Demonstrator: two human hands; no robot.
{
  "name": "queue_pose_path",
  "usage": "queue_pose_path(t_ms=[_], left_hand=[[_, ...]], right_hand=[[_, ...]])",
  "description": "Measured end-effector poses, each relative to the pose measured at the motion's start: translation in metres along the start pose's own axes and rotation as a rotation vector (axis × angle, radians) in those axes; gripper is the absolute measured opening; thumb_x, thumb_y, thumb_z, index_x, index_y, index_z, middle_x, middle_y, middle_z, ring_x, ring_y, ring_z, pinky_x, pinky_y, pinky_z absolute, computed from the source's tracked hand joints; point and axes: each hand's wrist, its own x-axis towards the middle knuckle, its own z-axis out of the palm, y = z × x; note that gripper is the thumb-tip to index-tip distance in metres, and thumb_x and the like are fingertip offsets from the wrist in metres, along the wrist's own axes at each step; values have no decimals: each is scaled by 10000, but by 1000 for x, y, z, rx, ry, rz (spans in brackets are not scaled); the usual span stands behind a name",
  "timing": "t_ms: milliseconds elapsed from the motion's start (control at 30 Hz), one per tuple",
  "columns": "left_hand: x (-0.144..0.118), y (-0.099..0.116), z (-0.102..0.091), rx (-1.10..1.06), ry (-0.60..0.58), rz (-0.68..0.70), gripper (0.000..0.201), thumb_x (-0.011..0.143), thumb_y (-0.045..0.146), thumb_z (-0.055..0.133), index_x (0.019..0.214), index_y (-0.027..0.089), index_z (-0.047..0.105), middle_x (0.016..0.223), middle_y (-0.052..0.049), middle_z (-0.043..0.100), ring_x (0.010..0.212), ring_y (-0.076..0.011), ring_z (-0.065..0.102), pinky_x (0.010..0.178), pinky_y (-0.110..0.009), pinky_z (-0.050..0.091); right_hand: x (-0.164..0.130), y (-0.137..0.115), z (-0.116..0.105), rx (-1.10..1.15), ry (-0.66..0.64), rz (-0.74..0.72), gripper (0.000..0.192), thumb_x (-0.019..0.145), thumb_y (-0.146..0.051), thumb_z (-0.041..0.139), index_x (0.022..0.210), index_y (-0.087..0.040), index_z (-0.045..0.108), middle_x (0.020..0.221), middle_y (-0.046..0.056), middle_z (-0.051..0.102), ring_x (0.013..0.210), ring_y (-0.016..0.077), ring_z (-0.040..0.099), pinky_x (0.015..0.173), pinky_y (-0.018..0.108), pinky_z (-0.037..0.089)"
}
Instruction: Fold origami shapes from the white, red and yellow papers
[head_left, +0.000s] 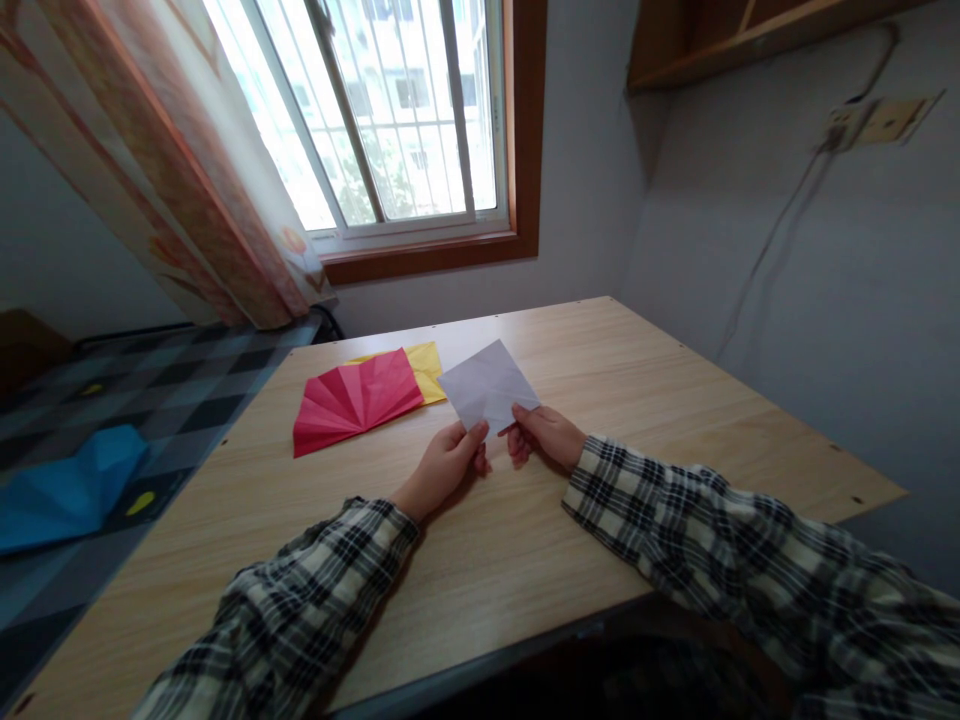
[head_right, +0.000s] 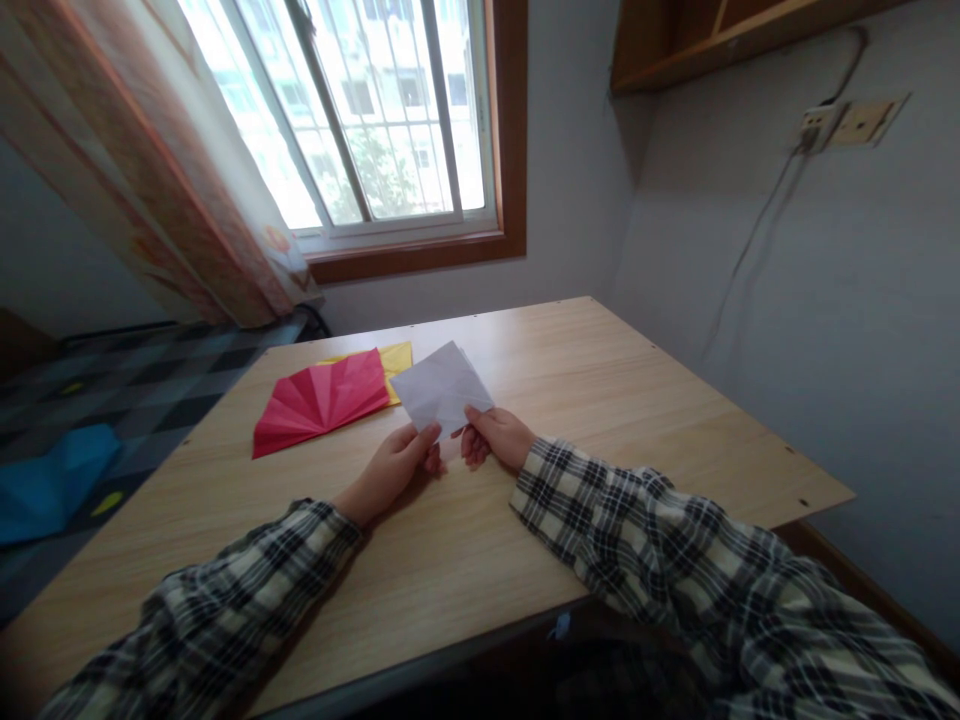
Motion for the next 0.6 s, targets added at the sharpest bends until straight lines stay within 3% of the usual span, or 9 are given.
queue_pose_path(t_ms=[167, 433, 600], left_hand=[[0, -1, 0, -14, 16, -10, 507, 857, 655, 620, 678, 189, 527, 565, 23, 545, 544, -143, 579, 604, -293, 509], [-1, -2, -2, -38, 31, -2, 499, 860, 649, 627, 699, 188, 531, 569, 24, 544, 544, -144, 583, 603, -298, 515], [0, -3, -2, -40, 32, -1, 503, 862, 665, 611, 707, 194, 524, 573, 26, 540, 549, -147, 579, 609, -300, 503]], right_hand=[[0, -2, -1, -22, 48, -2, 729, 740, -857, 563, 591, -147, 620, 546, 49, 628, 459, 113, 576, 469, 236, 496], [0, -8, 2, 114, 206, 8, 456, 887, -635, 589, 804, -187, 574, 606, 3, 637, 440, 107, 544, 406, 216, 467], [-2, -14, 3, 155, 247, 25, 452, 913, -619, 560, 788, -185, 565, 605, 10, 636, 442, 102, 539, 404, 205, 445]])
